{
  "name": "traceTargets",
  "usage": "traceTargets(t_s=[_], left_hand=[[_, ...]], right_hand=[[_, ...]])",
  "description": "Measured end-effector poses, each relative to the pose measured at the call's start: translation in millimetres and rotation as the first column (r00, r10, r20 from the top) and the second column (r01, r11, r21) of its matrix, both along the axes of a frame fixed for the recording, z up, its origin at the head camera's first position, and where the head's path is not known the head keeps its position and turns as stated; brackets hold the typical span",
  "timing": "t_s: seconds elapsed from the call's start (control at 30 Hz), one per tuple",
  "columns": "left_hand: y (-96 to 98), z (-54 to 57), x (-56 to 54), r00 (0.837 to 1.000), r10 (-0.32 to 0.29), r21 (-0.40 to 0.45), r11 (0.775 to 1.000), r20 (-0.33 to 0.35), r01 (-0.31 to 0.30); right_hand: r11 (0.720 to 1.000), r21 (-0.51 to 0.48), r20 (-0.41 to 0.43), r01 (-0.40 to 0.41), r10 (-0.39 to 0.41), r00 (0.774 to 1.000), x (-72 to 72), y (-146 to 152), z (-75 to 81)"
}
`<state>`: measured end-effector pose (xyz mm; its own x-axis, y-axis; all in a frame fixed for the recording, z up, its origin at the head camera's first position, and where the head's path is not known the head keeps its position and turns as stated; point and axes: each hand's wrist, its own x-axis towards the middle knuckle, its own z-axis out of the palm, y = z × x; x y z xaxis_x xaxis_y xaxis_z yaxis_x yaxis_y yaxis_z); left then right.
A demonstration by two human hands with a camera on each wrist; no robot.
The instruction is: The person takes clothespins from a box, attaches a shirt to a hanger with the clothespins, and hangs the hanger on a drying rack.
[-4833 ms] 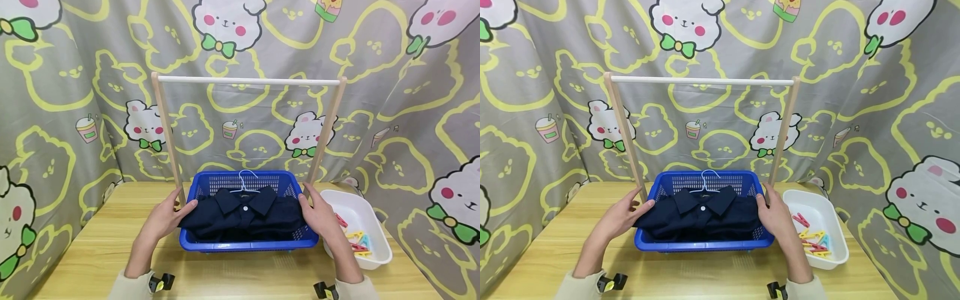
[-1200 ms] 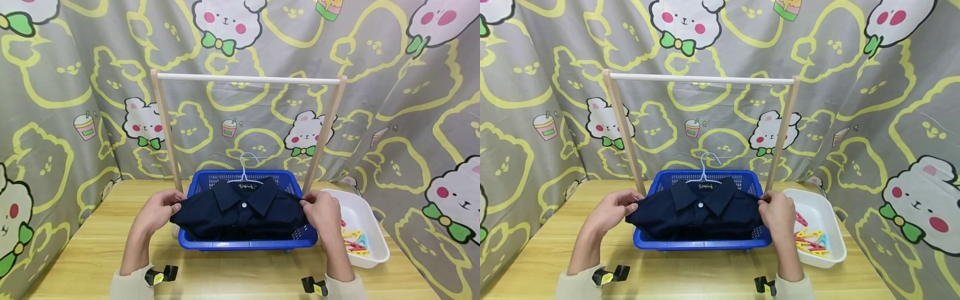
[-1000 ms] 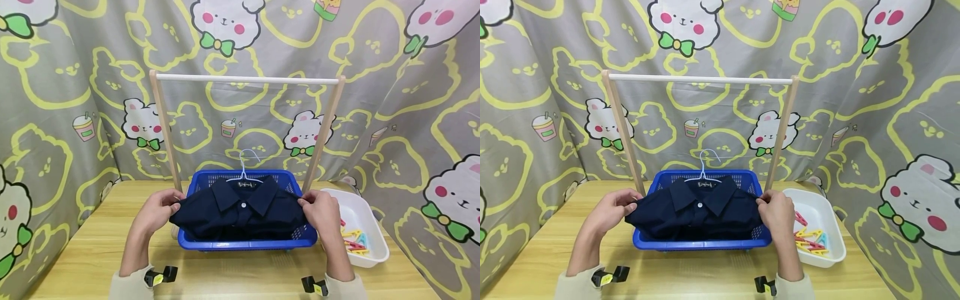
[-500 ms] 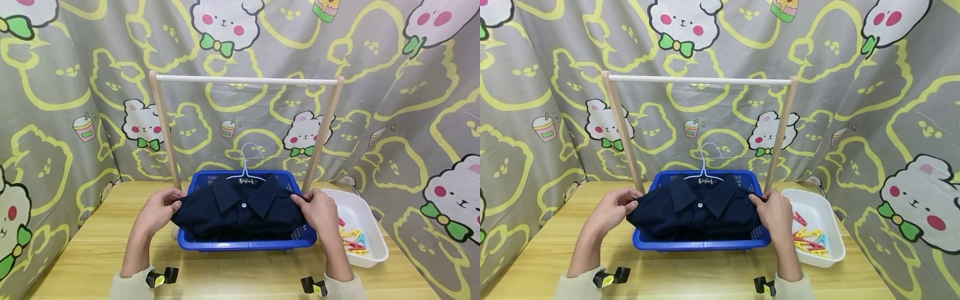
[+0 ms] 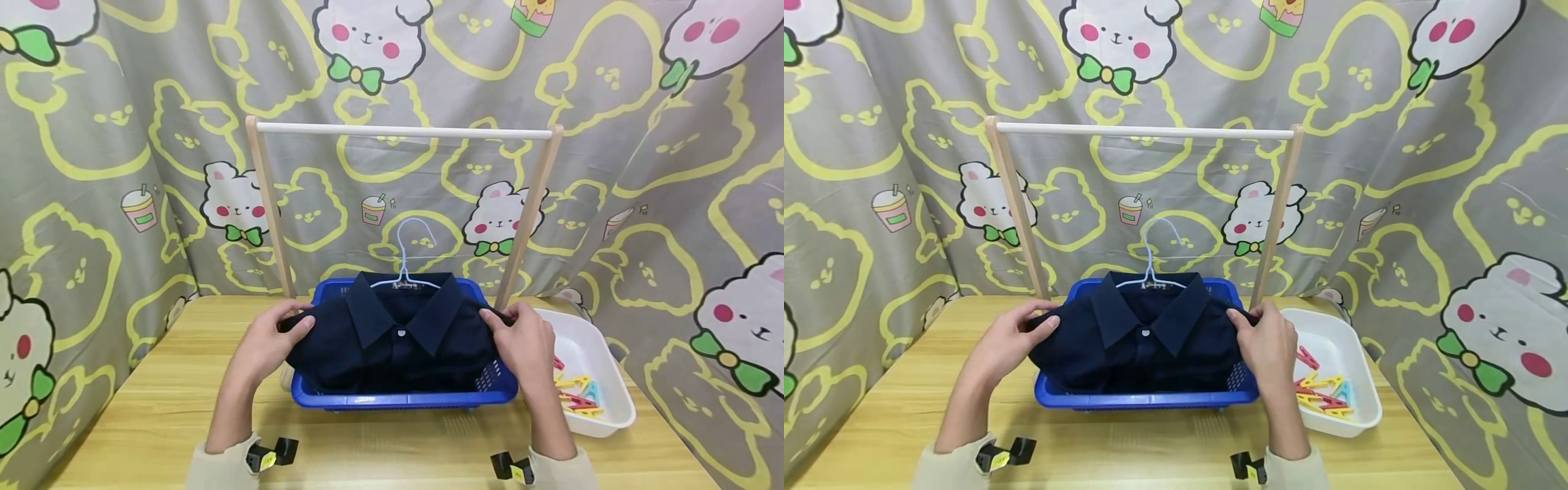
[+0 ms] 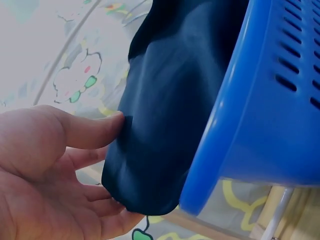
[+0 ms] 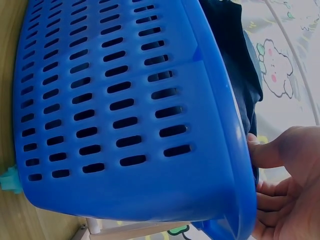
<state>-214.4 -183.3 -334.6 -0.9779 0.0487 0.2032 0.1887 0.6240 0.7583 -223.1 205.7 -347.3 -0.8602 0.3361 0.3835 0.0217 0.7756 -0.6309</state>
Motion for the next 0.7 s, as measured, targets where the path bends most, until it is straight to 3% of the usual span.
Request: traceTargets(t_s=[0.13,0.47,0.7], left_hand=[[3.0,0.1,-0.6,1.0,-0.021,-0.008,1.0,0.014,0.021],[11.8,2.8,-0.2,0.998,0.012,-0.006,1.0,0.061,-0.012],[16.0,1.0,-1.9,0.997,0.022,0.068,0.997,0.068,-0.027]], right_hand=[[1.0,-0.014,-0.052,0.004,-0.004,0.999,-0.4,-1,-2.3],[0.999,-0.036,-0.113,0.011,-0.015,0.993,-1.6,0,-2.3],[0.998,-0.057,-0.129,0.021,-0.028,0.991,-0.3,-1,-1.4]])
